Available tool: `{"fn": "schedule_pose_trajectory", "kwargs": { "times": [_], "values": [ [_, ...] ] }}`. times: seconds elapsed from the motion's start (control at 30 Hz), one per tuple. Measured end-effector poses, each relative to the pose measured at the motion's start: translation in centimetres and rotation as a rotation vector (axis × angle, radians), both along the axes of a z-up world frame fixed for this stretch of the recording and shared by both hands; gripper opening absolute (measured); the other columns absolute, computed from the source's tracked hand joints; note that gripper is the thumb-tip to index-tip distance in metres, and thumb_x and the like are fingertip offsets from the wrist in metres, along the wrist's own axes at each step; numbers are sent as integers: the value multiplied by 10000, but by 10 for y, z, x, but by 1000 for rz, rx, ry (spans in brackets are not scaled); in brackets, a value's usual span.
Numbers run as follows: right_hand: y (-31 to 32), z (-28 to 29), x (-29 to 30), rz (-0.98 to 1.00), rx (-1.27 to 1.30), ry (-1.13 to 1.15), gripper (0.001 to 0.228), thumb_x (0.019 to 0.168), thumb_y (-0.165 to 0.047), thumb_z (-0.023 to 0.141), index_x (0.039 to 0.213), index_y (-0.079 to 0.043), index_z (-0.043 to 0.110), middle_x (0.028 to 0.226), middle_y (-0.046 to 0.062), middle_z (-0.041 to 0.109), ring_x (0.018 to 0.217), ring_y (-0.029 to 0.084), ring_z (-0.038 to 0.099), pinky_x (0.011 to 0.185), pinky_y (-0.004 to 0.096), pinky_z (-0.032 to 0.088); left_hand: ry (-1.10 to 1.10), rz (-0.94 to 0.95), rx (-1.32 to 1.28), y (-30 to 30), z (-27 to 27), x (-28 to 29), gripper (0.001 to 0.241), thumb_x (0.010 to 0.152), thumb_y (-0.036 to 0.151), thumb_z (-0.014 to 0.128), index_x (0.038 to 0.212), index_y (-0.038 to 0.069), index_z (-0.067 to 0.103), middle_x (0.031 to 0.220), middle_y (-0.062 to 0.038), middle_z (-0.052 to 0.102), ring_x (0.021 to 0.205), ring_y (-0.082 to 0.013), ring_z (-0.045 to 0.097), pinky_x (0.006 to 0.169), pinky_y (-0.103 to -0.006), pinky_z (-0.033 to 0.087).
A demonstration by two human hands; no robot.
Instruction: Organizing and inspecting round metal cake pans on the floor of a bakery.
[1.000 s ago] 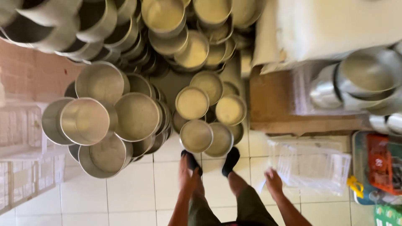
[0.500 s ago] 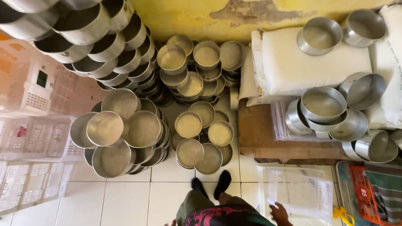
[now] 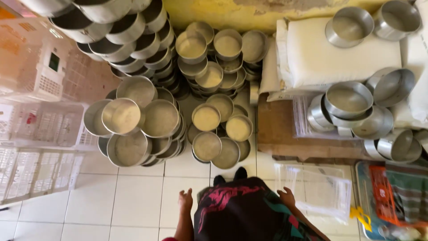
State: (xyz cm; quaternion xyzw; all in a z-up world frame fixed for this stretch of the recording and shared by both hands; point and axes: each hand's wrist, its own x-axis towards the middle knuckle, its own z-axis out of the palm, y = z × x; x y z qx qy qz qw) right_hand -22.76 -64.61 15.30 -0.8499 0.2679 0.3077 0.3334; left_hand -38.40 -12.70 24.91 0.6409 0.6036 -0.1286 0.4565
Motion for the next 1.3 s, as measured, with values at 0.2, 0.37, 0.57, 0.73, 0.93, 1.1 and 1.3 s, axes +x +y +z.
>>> {"fn": "schedule_pose_trajectory", "kwargs": {
  "times": [0.2,0.37,0.57,0.73,0.93,1.1,1.3],
  "values": [
    [-23,1,-33,164,16,-65,739,837,-473,690,1407,-13,594,1407,174,637,1305,327,594,1084,384,469,33,-20,-29,3,-19,-16,709,882,468,665,1378,-24,551,1329,-261,631,1243,-400,596,1052,-463,487],
    [-42,4,-70,243,-23,-185,666,799,-488,718,1307,-59,676,1285,157,694,1153,322,663,976,378,517,86,-142,-83,2,-21,-26,663,908,479,634,1345,-16,584,1296,-266,650,1243,-408,596,1056,-473,486],
    [-47,10,-74,244,-44,-120,651,856,-536,603,1343,-107,655,1245,150,723,1150,351,658,955,399,497,91,-119,-133,8,-15,-18,601,951,451,598,1336,-11,591,1277,-262,657,1210,-393,620,1025,-486,516],
    [-45,11,-5,480,-88,-233,544,873,-458,559,1235,-90,732,1230,128,740,1079,309,702,936,366,529,14,-46,-75,14,-17,9,566,932,454,623,1264,-3,657,1195,-228,705,1140,-374,643,992,-454,514],
    [-4,78,132,-347,442,-251,397,1005,-164,584,1370,-9,572,1154,174,660,922,291,635,720,404,512,-296,147,-129,12,18,94,466,979,319,602,1251,-56,648,1113,-194,719,930,-285,685,824,-389,560],
    [32,121,283,-201,529,-306,465,982,-68,610,1436,17,554,1020,153,636,900,235,634,606,293,443,-556,197,-111,13,3,201,381,997,280,560,1160,-46,671,1004,-156,703,889,-234,624,799,-351,510],
    [81,82,455,-99,531,-267,372,1007,-155,641,1358,-36,600,1318,281,600,1127,419,634,936,560,507,-587,187,-69,-2,22,365,456,1007,387,636,1275,23,690,1164,-268,724,1062,-385,703,906,-510,529]
  ]
}}
